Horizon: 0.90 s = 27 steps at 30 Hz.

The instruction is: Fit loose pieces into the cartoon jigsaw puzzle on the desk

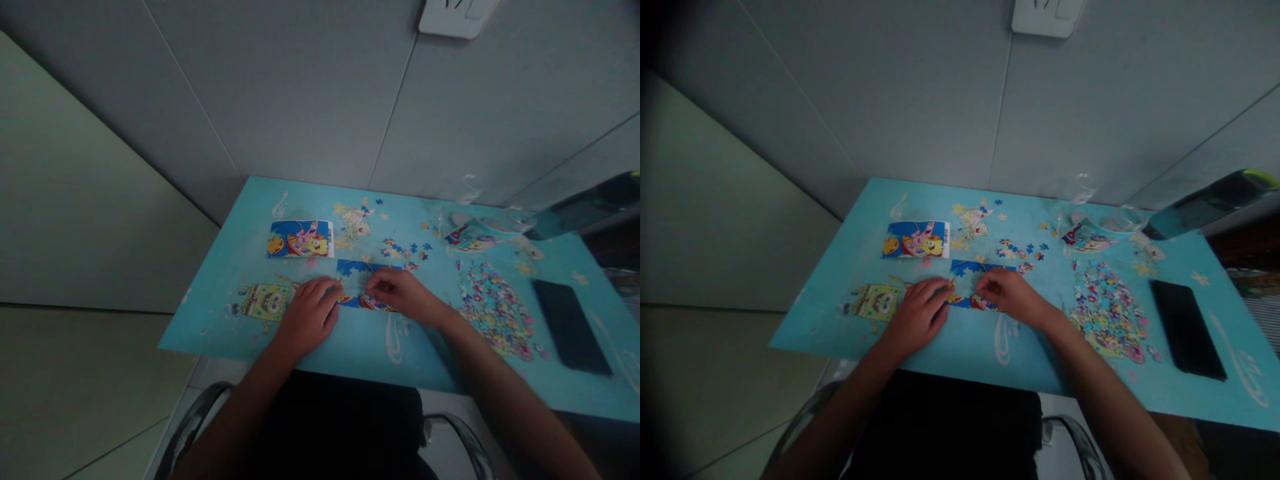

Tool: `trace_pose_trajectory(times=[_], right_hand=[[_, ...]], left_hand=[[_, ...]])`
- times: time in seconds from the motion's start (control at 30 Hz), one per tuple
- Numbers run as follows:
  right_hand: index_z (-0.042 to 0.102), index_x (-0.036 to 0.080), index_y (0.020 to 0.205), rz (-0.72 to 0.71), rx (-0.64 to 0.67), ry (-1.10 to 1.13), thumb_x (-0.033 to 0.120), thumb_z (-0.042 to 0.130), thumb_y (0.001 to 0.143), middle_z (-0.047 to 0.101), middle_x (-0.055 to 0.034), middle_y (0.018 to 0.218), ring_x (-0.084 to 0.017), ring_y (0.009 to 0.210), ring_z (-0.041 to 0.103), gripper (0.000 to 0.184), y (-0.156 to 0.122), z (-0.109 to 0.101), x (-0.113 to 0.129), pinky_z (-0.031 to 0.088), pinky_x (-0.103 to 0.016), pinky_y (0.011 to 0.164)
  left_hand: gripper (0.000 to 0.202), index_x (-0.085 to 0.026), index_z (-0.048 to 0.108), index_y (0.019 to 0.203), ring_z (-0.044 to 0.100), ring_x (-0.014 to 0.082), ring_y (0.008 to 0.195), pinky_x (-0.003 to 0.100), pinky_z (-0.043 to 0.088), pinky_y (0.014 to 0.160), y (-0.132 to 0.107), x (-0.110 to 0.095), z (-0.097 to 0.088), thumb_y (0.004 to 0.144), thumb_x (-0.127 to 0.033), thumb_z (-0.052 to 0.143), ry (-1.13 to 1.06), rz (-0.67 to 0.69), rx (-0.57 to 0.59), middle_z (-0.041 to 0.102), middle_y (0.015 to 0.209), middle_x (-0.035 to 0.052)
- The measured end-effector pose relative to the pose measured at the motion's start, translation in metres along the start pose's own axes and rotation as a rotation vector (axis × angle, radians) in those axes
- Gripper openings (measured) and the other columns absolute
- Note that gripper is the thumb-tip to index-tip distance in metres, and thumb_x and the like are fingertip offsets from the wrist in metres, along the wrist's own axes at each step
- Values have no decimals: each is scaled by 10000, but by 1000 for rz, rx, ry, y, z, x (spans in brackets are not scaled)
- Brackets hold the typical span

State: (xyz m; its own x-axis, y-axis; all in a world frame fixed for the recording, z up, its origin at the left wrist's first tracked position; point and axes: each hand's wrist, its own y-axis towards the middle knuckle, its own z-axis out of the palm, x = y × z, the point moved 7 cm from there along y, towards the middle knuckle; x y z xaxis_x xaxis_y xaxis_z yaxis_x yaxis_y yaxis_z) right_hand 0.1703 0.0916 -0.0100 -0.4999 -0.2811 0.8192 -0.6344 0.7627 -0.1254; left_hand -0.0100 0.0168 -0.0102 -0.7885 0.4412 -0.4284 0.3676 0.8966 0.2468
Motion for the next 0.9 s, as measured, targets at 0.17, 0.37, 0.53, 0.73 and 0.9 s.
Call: trace_pose_trajectory(times=[0.17,0.37,0.53,0.73,0.9], right_hand=[[680,174,923,52,102,254,363,624,917,694,-24,833,-151,744,630,197,-1,1,3,496,-276,687],[702,176,934,47,55,128,389,614,907,709,-34,839,-153,725,629,232,3,-5,-4,495,-277,667],[725,185,909,23,58,-31,331,590,922,713,-18,814,-145,691,617,199,7,-4,-4,465,-261,645],[735,189,920,6,19,-74,289,600,916,713,-8,790,-135,670,611,168,8,-2,-1,445,-243,624],[738,195,916,-13,1,-135,245,625,897,717,-7,780,-128,643,608,124,8,-1,3,439,-240,612]], left_hand=[[352,-216,577,1308,502,267,1288,487,402,1103,0,0,1,964,-190,505,2,-2,7,586,1316,98],[358,-222,578,1313,505,264,1288,479,413,1098,-1,0,0,964,-190,508,-9,1,1,589,1312,97],[359,-215,578,1313,500,258,1293,479,400,1113,-1,0,0,962,-188,511,4,-3,2,586,1323,94],[336,-208,582,1300,495,264,1298,484,396,1104,0,0,1,973,-201,503,17,-1,18,583,1334,98],[342,-204,578,1306,491,262,1298,480,397,1102,0,-1,0,972,-198,502,17,1,18,586,1326,100]])
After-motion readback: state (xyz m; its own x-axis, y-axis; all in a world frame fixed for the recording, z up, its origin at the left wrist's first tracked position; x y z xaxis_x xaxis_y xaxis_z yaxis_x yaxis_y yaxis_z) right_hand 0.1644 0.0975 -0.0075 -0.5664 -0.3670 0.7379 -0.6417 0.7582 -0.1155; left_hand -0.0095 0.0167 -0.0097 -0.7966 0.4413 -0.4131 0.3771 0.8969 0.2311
